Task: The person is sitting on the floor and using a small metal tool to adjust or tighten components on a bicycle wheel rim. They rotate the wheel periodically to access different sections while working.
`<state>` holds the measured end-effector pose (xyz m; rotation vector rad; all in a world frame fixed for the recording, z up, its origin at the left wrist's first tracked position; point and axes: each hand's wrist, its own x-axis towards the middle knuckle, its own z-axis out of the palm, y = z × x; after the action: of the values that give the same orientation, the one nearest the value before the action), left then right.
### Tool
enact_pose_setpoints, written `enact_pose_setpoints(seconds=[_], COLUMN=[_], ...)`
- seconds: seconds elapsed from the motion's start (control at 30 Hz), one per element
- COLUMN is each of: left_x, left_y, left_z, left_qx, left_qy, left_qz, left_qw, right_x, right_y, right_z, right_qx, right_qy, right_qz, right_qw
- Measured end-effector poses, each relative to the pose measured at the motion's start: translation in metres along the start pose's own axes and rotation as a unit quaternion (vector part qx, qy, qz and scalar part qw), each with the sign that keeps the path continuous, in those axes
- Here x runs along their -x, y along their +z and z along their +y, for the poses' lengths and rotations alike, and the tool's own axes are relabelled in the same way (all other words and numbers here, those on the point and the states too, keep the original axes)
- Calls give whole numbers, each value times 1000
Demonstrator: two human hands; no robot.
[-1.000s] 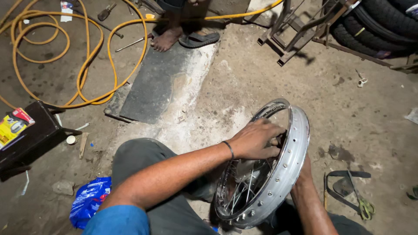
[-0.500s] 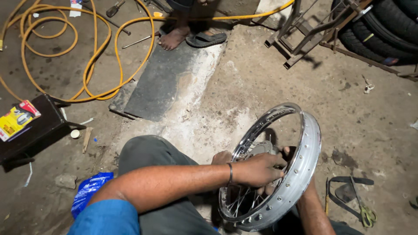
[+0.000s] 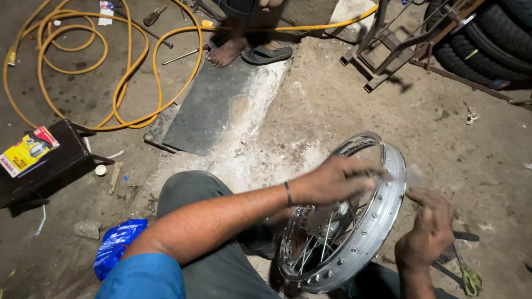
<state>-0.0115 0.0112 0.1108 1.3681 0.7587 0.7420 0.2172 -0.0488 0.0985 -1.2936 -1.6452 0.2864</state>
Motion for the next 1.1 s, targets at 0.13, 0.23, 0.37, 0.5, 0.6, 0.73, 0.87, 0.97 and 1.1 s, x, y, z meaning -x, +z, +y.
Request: enact_pose_setpoints(seconds=[0.13,0.23,0.37,0.5,0.6,0.73,0.87,0.97,1.1], left_x=[13,6,-23,-47,-56,-64,-70,-69,-54], left_y=[29,29,9,22,39,41,24,15,26], left_z=[-3,-24,-65,-104,-128,-148,-151,-145,-128], left_qx=[-122,-111,-200,-168,-99,9,15,54,-15], left_qy=[126,145,86,71,83,81,52,35,72], left_qz=[-98,-19,122,-37,-116,-135,-173,-190,-116], left_qw=[980,983,968,983,985,987,983,980,991], right_x=[6,9,7,5,8,11,17,17,16], right_y=[1,1,-12,-21,-25,-17,-13,-15,-17], right_z=[-32,-26,1,23,29,36,41,41,39], right_qx=[-66,-196,-262,-458,-532,-470,-400,-383,-370], right_qy=[-48,10,112,223,306,304,311,324,333], right_qz=[-31,4,43,38,39,11,-17,-16,-15], right_qw=[996,981,958,860,789,829,862,865,867])
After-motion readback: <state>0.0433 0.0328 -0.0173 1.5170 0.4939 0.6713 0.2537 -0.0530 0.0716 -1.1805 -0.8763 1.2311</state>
